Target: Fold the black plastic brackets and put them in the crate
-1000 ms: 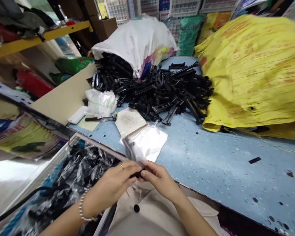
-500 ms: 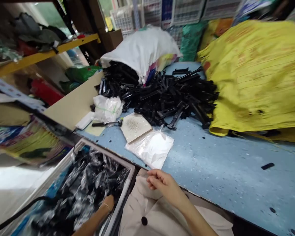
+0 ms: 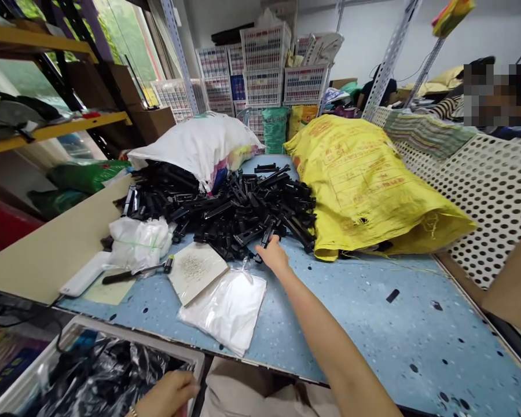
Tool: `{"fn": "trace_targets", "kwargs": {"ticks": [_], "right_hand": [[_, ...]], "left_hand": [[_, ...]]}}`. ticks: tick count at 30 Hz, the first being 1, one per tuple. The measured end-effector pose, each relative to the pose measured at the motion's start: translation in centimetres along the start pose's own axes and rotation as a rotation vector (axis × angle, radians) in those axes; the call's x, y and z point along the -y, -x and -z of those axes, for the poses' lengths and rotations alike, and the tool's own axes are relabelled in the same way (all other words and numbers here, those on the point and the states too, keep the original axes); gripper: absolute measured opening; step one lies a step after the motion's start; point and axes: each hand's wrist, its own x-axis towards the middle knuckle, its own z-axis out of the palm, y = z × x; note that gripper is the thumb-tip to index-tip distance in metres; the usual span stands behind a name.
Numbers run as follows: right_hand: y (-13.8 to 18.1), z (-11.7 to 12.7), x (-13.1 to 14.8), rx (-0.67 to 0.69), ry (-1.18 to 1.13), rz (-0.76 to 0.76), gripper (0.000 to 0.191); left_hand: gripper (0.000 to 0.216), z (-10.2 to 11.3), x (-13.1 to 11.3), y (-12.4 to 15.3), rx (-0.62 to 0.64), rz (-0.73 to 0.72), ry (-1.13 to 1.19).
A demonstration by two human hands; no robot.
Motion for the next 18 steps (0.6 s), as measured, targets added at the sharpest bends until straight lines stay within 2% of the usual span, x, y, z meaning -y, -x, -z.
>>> {"fn": "trace_targets", "kwargs": {"ticks": [2, 4, 7, 9, 10, 12, 15, 17, 18], "right_hand": [[0.3, 0.2, 0.1, -0.009, 0.029, 0.015, 0.042], [2.7, 0.6, -0.7, -0.008, 0.039, 0.05, 0.036], [8.8, 0.9, -3.1, 0.023, 0.065, 0.16, 0.038], [12.8, 1.4, -4.9, 0.061, 0.096, 0.404, 0.04], [14.3, 1.9, -5.7, 0.104, 0.068, 0.513, 0.041], [16.0, 3.3, -6.9, 0.118, -0.033, 0.616, 0.036], [15.4, 5.6, -7.9, -0.07, -0.089, 0.573, 0.023], [14.3, 6.5, -8.0, -0.198, -0.03, 0.576, 0.023], [13.8, 6.7, -7.9, -0.216, -0.019, 0.579, 0.025]], "left_hand": [[0.038, -0.2, -3.7, -0.3, 0.027, -0.099, 0.093], [0.039, -0.5, -7.8, -0.8, 0.007, -0.26, 0.24], [0.048, -1.4, -13.7, -2.4, -0.2, -0.498, 0.485], [0.06, -2.3, -16.8, -3.7, -0.347, -0.589, 0.59], [0.065, -2.8, -18.0, -4.2, -0.359, -0.605, 0.623], [0.065, -3.9, -19.5, -4.7, -0.247, -0.583, 0.686], [0.059, -5.6, -20.4, -4.3, 0.047, -0.559, 0.782], [0.06, -6.5, -20.6, -3.9, 0.141, -0.557, 0.791], [0.061, -6.9, -20.7, -3.8, 0.148, -0.553, 0.765]]}}
